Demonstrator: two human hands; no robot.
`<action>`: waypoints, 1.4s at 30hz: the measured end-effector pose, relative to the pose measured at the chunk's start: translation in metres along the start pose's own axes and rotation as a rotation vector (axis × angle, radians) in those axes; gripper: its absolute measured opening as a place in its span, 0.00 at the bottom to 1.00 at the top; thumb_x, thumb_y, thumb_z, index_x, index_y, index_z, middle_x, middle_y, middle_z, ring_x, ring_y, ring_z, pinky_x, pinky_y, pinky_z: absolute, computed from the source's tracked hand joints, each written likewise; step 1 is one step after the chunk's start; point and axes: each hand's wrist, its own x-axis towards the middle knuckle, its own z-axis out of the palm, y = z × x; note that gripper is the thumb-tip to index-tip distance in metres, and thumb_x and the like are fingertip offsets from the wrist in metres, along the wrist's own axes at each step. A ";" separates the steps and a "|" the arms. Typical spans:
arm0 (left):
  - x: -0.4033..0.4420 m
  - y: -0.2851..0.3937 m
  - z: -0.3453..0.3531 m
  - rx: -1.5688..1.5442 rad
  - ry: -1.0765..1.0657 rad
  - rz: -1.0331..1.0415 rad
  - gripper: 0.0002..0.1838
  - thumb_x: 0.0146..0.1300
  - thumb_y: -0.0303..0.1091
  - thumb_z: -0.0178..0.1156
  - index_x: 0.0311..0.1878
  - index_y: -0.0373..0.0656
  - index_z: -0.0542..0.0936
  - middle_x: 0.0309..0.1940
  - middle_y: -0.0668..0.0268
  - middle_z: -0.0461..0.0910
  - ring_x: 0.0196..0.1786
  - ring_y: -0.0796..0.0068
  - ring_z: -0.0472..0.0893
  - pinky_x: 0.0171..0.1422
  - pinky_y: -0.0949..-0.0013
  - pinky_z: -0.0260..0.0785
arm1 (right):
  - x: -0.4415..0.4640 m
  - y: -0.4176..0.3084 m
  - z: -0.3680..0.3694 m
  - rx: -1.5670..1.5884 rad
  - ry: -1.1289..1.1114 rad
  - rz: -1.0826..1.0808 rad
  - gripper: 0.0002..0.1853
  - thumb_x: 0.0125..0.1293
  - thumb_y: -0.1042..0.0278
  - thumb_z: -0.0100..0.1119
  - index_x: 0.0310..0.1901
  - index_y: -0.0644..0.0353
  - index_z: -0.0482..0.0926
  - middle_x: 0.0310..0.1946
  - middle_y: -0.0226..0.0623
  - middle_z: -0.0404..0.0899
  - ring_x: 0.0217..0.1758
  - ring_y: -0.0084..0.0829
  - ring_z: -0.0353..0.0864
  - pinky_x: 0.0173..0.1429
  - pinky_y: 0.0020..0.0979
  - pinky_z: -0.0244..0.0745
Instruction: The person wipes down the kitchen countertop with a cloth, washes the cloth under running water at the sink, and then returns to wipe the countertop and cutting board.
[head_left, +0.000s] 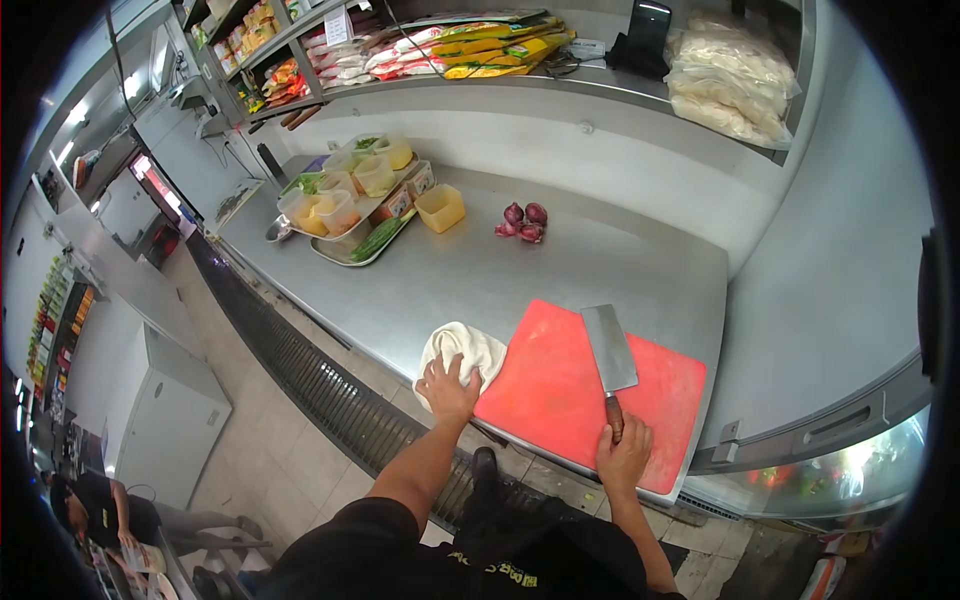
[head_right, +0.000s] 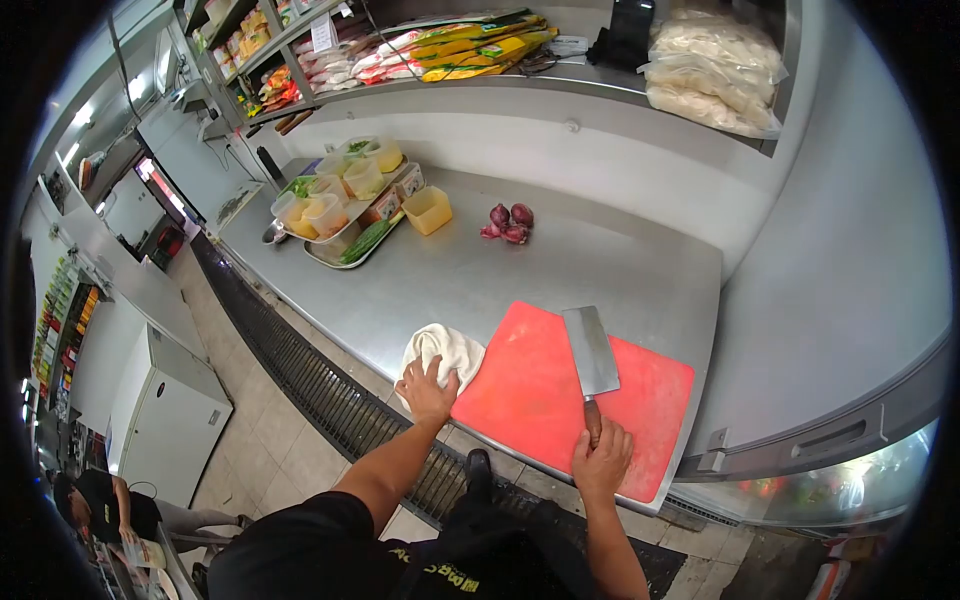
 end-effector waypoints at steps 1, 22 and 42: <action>0.000 0.000 0.000 0.002 -0.002 -0.001 0.26 0.59 0.53 0.64 0.58 0.54 0.82 0.66 0.55 0.72 0.69 0.50 0.67 0.68 0.40 0.53 | 0.000 0.000 0.000 0.000 -0.004 -0.003 0.21 0.62 0.63 0.62 0.54 0.66 0.77 0.50 0.49 0.78 0.52 0.51 0.75 0.60 0.49 0.69; -0.001 -0.001 0.004 0.035 0.039 0.013 0.26 0.57 0.52 0.65 0.58 0.55 0.82 0.63 0.59 0.72 0.68 0.54 0.67 0.66 0.43 0.54 | 0.001 -0.002 -0.001 0.012 0.025 -0.020 0.19 0.63 0.64 0.61 0.53 0.65 0.78 0.47 0.47 0.79 0.51 0.50 0.75 0.58 0.48 0.69; 0.000 -0.001 0.001 0.010 -0.018 -0.029 0.26 0.58 0.54 0.64 0.59 0.56 0.82 0.66 0.57 0.71 0.70 0.52 0.66 0.70 0.40 0.52 | 0.000 0.000 0.003 -0.013 0.041 -0.035 0.20 0.63 0.64 0.62 0.53 0.66 0.77 0.46 0.49 0.78 0.50 0.51 0.74 0.57 0.49 0.69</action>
